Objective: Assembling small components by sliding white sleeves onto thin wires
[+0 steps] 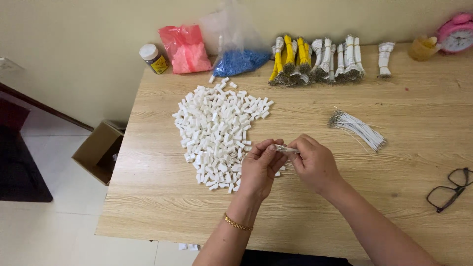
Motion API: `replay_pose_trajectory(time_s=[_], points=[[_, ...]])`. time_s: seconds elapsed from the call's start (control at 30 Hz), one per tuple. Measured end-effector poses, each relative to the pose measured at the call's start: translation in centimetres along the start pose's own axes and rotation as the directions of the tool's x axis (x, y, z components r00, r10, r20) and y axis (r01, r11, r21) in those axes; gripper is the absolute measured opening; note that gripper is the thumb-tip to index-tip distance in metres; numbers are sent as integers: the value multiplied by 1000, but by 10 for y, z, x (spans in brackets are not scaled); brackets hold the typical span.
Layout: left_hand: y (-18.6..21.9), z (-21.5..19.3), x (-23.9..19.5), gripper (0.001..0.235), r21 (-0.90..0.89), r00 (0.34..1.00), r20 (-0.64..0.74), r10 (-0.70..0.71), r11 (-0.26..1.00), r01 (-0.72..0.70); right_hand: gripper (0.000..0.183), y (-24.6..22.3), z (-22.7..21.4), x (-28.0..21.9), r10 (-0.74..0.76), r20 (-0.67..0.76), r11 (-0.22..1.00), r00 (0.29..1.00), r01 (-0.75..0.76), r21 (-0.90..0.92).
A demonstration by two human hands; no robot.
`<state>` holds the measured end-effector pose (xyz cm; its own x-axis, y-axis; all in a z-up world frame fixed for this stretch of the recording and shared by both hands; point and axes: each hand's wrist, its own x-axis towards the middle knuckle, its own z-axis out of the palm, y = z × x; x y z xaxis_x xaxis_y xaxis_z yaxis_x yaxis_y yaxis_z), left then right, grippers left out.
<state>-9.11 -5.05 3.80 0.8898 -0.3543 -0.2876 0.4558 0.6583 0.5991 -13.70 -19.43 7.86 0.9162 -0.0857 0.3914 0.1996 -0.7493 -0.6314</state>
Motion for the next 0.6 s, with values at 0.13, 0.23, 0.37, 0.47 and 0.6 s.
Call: replay_pose_trajectory(time_s=[0.13,0.23,0.37,0.47,0.6], points=[[8,-7,1,16,78,1000,-19,-10,997,11,4,11,10,-6,50,50,999,997,-49,-18],[26,-31,20,16,634,991,58,124,761,-133,2,25,17,-5,119,128,993,985,-117,-24],[42,-63,54,19,925,811,371,452,-252,-283,8,51,23,-12,123,190,977,974,-85,-193],[37,-77,68,21,764,802,491,342,-611,-207,16,49,20,-12,108,195,965,975,-56,-255],[34,-67,65,26,654,886,426,185,-739,-160,22,57,22,-5,166,192,973,967,-128,-194]])
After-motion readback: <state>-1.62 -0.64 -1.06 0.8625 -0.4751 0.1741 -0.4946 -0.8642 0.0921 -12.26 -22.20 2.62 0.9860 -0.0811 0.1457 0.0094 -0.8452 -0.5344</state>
